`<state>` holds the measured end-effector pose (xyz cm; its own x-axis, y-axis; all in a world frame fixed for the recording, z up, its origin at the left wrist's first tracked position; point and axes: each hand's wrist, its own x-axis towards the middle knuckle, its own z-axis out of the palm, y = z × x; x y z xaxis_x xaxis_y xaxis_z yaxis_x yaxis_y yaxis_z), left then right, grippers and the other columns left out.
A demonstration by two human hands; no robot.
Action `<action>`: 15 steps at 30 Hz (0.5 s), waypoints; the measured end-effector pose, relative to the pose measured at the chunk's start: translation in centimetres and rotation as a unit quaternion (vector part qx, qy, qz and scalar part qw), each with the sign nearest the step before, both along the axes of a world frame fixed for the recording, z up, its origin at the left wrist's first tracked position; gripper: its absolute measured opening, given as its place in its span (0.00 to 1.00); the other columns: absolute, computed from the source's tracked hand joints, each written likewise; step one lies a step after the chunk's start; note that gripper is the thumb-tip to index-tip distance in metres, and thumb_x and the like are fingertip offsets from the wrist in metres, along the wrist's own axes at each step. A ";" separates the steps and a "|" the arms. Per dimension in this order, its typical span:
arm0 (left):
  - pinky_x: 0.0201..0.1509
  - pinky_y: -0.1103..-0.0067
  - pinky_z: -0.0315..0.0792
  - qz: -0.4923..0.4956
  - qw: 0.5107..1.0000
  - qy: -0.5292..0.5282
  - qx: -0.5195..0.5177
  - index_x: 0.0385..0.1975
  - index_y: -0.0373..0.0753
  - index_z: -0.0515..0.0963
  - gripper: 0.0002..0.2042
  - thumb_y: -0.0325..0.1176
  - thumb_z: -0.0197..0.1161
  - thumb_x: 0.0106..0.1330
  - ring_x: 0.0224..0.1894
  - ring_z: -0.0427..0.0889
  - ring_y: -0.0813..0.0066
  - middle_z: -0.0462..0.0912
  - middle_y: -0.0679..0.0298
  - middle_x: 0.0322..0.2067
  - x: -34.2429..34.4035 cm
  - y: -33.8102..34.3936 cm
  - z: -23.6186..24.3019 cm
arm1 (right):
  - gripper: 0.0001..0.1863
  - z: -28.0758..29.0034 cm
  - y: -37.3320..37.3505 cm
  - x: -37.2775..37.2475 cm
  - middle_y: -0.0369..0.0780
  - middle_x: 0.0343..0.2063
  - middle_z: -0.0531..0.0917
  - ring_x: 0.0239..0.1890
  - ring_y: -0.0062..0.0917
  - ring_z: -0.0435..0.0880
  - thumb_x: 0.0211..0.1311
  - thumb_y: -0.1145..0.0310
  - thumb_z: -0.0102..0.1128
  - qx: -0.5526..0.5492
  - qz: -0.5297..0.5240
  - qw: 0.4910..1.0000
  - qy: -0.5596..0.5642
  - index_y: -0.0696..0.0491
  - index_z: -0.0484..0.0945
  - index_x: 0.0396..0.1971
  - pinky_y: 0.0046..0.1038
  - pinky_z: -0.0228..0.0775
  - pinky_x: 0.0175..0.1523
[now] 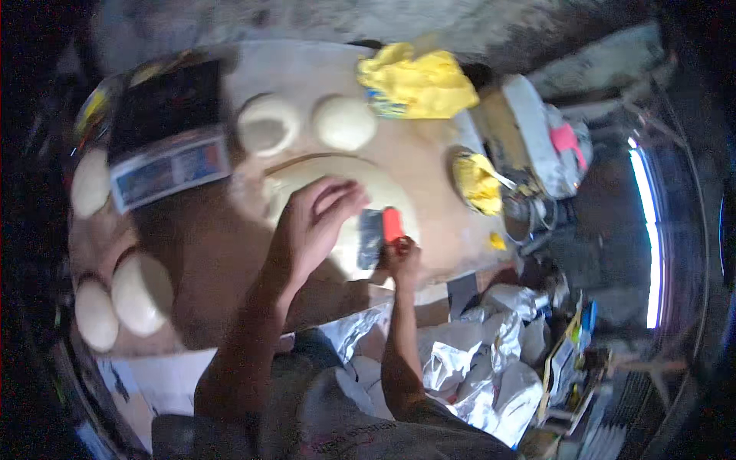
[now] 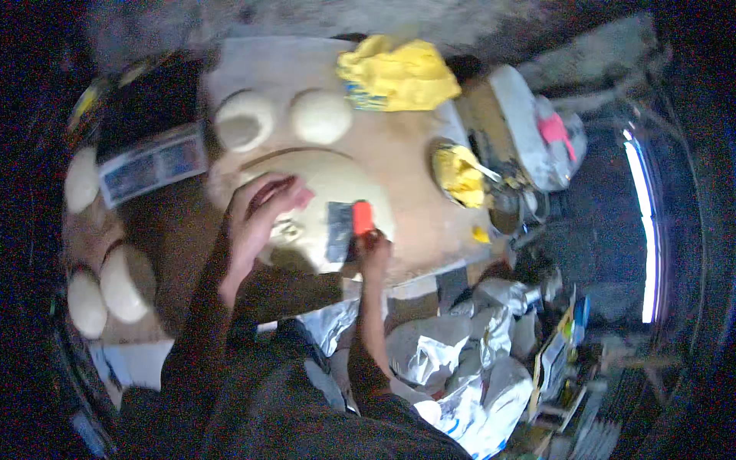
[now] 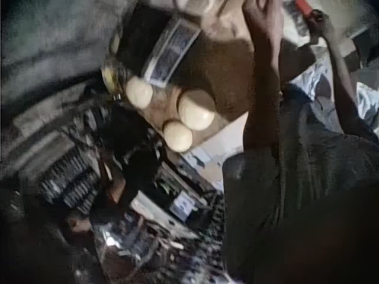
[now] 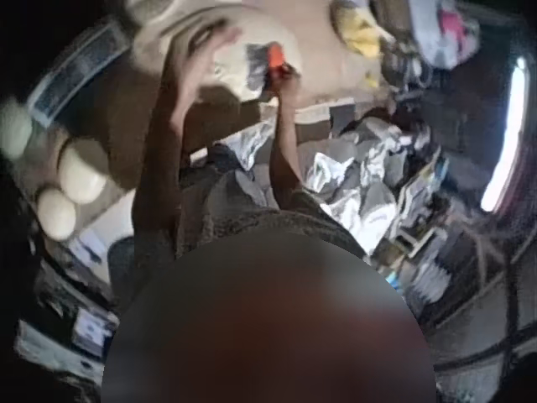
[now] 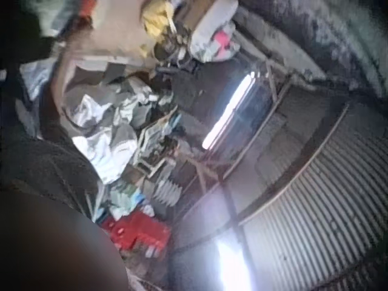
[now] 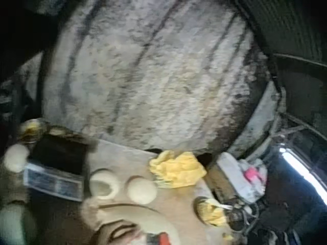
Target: Cutting and weighing portions of bread dough on a digital scale and shaping them into rounds.
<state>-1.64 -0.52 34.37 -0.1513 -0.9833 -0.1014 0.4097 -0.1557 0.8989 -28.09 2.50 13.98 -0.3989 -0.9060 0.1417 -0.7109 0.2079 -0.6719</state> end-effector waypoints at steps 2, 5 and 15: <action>0.46 0.81 0.70 -0.033 0.999 -0.036 -0.022 0.39 0.27 0.69 0.12 0.29 0.54 0.60 0.41 0.76 0.74 0.77 0.56 0.36 -2.3 1.4 1.1 | 0.22 -1.7 -1.1 -1.5 0.47 0.28 0.78 0.35 0.38 0.76 0.40 0.63 0.66 0.007 -0.002 0.993 0.120 0.55 0.74 0.37 0.35 0.69 0.40; 0.44 0.82 0.69 -0.063 0.998 -0.014 -0.010 0.39 0.28 0.70 0.13 0.32 0.56 0.60 0.40 0.77 0.75 0.78 0.56 0.35 -7.3 1.6 -2.0 | 0.27 0.7 -1.1 -1.8 0.48 0.33 0.74 0.37 0.43 0.73 0.40 0.55 0.65 0.111 -0.039 0.983 0.139 0.55 0.71 0.39 0.40 0.67 0.42; 0.49 0.75 0.66 -0.038 0.867 -0.478 -0.137 0.43 0.35 0.68 0.22 0.40 0.64 0.51 0.43 0.74 0.71 0.75 0.58 0.38 -7.6 4.6 -15.3 | 0.39 2.8 -3.1 -1.4 0.53 0.43 0.67 0.48 0.50 0.65 0.31 0.48 0.67 0.245 0.004 0.968 0.057 0.58 0.65 0.42 0.45 0.60 0.51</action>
